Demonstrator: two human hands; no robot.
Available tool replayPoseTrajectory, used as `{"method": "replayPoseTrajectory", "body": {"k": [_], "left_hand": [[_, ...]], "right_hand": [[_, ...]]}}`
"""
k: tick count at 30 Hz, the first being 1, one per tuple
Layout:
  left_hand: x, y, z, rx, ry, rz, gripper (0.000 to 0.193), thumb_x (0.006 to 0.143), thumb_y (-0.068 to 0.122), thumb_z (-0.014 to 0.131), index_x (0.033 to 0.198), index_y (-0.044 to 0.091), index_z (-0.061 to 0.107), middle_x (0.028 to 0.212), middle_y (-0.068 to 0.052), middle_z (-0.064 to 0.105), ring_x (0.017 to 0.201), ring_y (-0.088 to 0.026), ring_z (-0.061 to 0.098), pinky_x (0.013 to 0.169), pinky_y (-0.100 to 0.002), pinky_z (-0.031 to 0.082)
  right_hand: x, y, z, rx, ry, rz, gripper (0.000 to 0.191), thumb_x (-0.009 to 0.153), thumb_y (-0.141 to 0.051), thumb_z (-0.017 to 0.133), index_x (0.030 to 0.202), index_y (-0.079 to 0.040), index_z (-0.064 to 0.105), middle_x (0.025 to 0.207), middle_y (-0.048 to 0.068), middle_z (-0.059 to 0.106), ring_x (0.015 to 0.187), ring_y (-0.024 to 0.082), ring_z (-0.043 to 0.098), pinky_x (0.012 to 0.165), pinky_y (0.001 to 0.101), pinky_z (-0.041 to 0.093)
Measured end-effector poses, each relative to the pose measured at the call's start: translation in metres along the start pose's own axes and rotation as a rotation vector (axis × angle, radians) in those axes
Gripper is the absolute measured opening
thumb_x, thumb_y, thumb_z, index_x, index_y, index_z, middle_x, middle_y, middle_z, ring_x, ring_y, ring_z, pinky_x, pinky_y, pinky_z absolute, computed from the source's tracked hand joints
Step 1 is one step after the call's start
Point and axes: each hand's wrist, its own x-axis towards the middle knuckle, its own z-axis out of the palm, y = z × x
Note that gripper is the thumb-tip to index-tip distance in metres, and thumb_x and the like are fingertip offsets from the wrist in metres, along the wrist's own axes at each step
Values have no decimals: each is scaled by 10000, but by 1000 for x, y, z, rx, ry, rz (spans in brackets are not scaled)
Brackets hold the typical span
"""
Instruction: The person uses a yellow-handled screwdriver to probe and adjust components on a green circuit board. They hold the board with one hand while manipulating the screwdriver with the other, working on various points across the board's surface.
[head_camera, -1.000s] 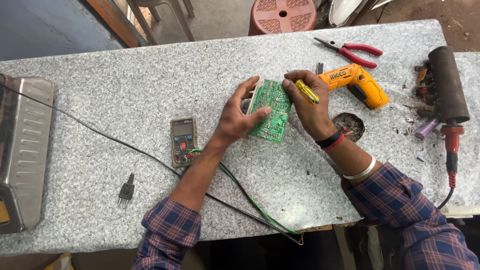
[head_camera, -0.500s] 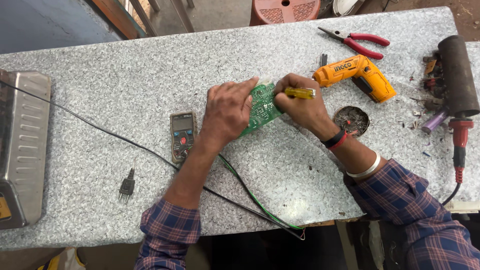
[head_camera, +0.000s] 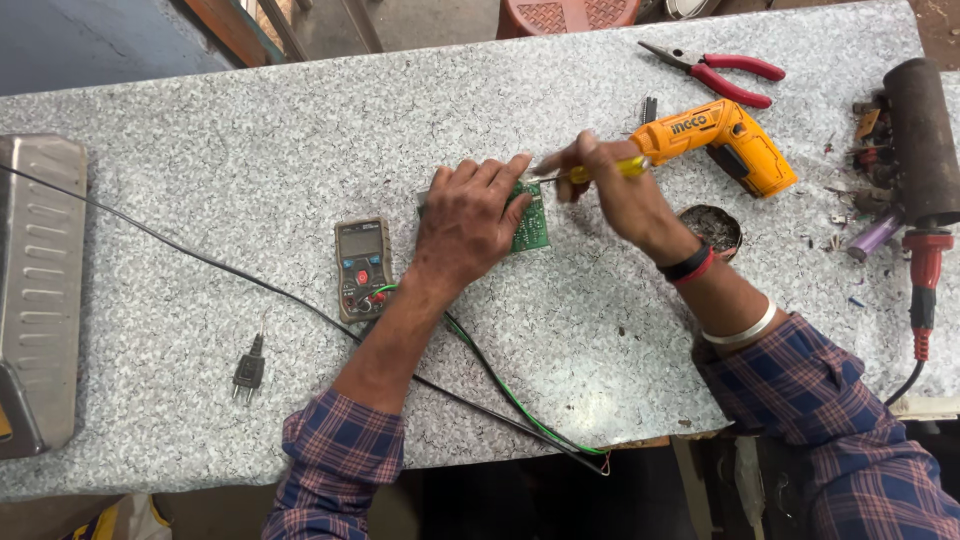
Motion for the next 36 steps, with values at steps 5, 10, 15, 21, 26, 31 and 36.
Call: {"method": "replayPoseTrajectory", "body": {"k": [5, 10, 15, 21, 26, 31, 36], "left_hand": [[-6, -2, -3, -45, 61, 10, 449, 971, 318, 714, 1359, 110, 628, 1088, -56, 735, 974, -216, 676, 846, -397, 486], [-7, -10, 1, -38, 56, 42, 452, 1003, 335, 695, 1387, 111, 613, 1165, -57, 730, 1019, -218, 667, 881, -407, 482], [-5, -18, 11, 52, 67, 139, 950, 830, 655, 789, 1456, 10, 483, 1280, -122, 645, 1112, -259, 619, 932, -454, 449], [-4, -23, 20, 186, -22, 136, 1282, 630, 769, 859, 1528, 2, 361, 1282, -139, 613, 1081, -270, 604, 933, -443, 454], [-6, -28, 24, 182, -2, 142, 1289, 625, 778, 870, 1533, 16, 363, 1220, -136, 642, 1015, -269, 621, 918, -433, 471], [-6, -31, 25, 150, -14, 129, 1227, 613, 753, 899, 1498, 35, 443, 1155, -120, 673, 1002, -264, 642, 909, -426, 485], [-3, -31, 26, 112, 17, 145, 1173, 558, 732, 913, 1424, 47, 515, 1180, -120, 687, 1039, -254, 655, 924, -439, 489]], "right_hand": [[6, 9, -5, 44, 90, 27, 315, 1090, -331, 563, 1038, -42, 678, 797, 21, 660, 724, 99, 627, 666, 261, 528], [7, 9, -13, 136, 137, 23, 249, 1117, -264, 674, 1067, -24, 633, 912, 23, 676, 828, 88, 633, 750, 247, 529], [11, 7, -23, 253, -12, 55, 236, 1034, -191, 723, 1208, -37, 679, 1011, 6, 696, 878, 86, 650, 792, 248, 548], [12, 11, -25, 98, -150, 78, 127, 1004, -117, 736, 1067, -12, 705, 1003, 34, 728, 915, 104, 680, 832, 252, 570], [15, 14, -23, -3, -205, 78, 115, 913, -100, 751, 980, -15, 714, 921, 41, 736, 954, 106, 738, 801, 249, 577], [18, 15, -21, -55, -250, 73, 171, 909, -151, 775, 1010, -18, 738, 933, 34, 750, 792, 78, 654, 673, 231, 531], [20, 16, -25, -82, -323, 85, 197, 911, -173, 794, 1022, -19, 745, 860, 32, 731, 742, 66, 657, 652, 222, 544]]}}
